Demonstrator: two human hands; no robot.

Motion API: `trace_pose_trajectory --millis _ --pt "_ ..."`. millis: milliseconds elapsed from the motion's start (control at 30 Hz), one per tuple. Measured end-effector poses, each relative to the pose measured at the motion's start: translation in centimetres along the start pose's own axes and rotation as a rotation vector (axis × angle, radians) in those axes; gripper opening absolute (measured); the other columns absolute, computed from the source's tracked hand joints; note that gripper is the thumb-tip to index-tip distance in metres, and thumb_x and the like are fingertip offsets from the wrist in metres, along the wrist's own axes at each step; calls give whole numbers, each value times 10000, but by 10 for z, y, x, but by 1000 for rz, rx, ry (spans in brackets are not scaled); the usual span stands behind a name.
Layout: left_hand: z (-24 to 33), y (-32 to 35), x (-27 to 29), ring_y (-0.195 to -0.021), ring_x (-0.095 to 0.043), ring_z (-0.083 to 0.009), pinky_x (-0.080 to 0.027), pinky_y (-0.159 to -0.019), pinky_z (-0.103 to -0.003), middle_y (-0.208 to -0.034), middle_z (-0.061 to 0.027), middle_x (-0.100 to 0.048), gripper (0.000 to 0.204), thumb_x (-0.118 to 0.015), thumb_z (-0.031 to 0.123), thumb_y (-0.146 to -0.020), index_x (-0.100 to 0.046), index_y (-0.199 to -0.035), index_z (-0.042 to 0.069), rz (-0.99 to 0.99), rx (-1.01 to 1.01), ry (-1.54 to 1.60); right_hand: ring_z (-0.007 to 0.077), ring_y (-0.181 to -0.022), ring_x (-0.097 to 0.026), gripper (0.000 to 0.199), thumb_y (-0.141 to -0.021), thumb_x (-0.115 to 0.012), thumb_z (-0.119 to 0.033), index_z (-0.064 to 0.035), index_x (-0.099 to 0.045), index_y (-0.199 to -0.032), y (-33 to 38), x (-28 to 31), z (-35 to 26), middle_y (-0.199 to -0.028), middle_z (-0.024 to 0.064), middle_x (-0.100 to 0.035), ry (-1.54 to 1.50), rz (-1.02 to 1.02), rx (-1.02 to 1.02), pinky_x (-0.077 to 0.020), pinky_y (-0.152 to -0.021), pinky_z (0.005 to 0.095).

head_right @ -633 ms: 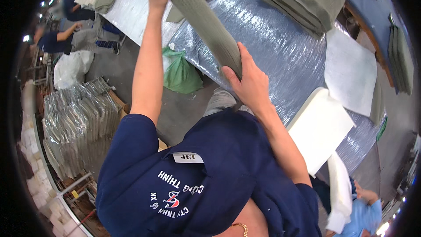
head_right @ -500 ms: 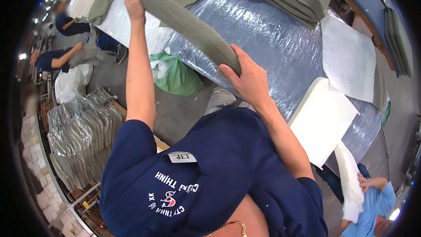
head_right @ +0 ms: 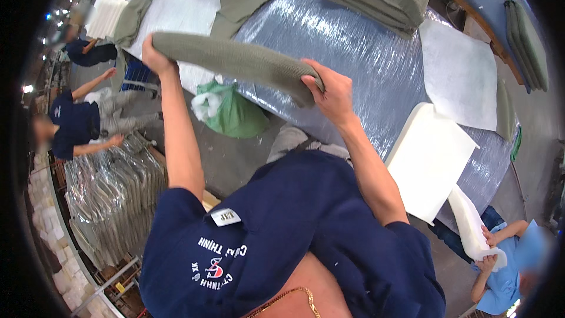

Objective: The person repeatedly picks up olive-green fabric cushion covers, folds them by hand, and places them into a growing stack on a plastic-wrapped table. White foam inserts are handled and set aside during the process.

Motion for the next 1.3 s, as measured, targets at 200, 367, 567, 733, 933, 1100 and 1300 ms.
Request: trace_pose_trajectory --millis 200,367,567,733,933,1100,1300 --pt "13 100 9 -988 -660 -258 -510 -913 -387 -1041 -124 -701 355 -588 316 -997 -693 -1072 -14 -73 380 106 283 -737 -727 350 -1046 -604 -353 -45 -768 -1072 -40 56 -16 -863 116 -758 143 57 169 -555 -685 361" --pt "217 161 -101 -1368 -459 -337 -314 -1158 -531 -1421 -219 -532 579 -737 425 -908 -616 -1320 36 -881 -521 -348 198 -711 -701 456 -1092 -525 -381 -1 -764 -1015 -17 103 36 -809 131 -739 117 227 -156 -529 -663 334" --pt "282 229 -184 -1041 -627 -285 -463 -959 -421 -1068 -126 -644 767 -745 681 -755 -642 -1176 48 -1099 -774 -105 137 -686 -627 486 -1096 -513 -386 26 -746 -986 -5 112 45 -715 134 -696 179 175 -300 -480 -638 327" --pt "292 249 -203 -760 -648 -251 -500 -740 -364 -798 -71 -621 734 -686 782 -695 -612 -840 66 -1051 -894 -136 301 -638 -657 393 -1077 -529 -329 -20 -722 -929 -4 137 54 -699 169 -663 388 72 -503 -485 -642 410" --pt "273 239 -213 -747 -658 -284 -501 -713 -391 -785 -90 -631 751 -628 812 -727 -615 -846 70 -995 -857 -79 376 -1029 -679 512 -905 -763 -366 -72 -614 -1297 -23 102 0 -1186 151 -667 474 -92 -167 -548 -852 445" --pt "279 233 -222 -638 -627 -252 -478 -647 -379 -687 -58 -616 643 -592 721 -872 -602 -731 93 -870 -863 -44 375 -998 -680 678 -788 -872 -364 -59 -590 -1324 -29 106 -3 -1167 173 -655 507 -202 -148 -552 -807 453" --pt "282 240 -221 -629 -621 -253 -468 -651 -381 -675 -54 -628 528 -576 538 -979 -608 -681 103 -876 -720 -64 364 -815 -693 551 -809 -858 -333 -18 -644 -1206 -13 106 27 -952 154 -685 496 -46 13 -542 -683 440"
Point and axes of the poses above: each hand's wrist, its own y-axis away from the middle knuckle, its own x-axis out of the back of the hand, z = x × y, the point moved 8 cm from there along -y, towards the middle knuckle
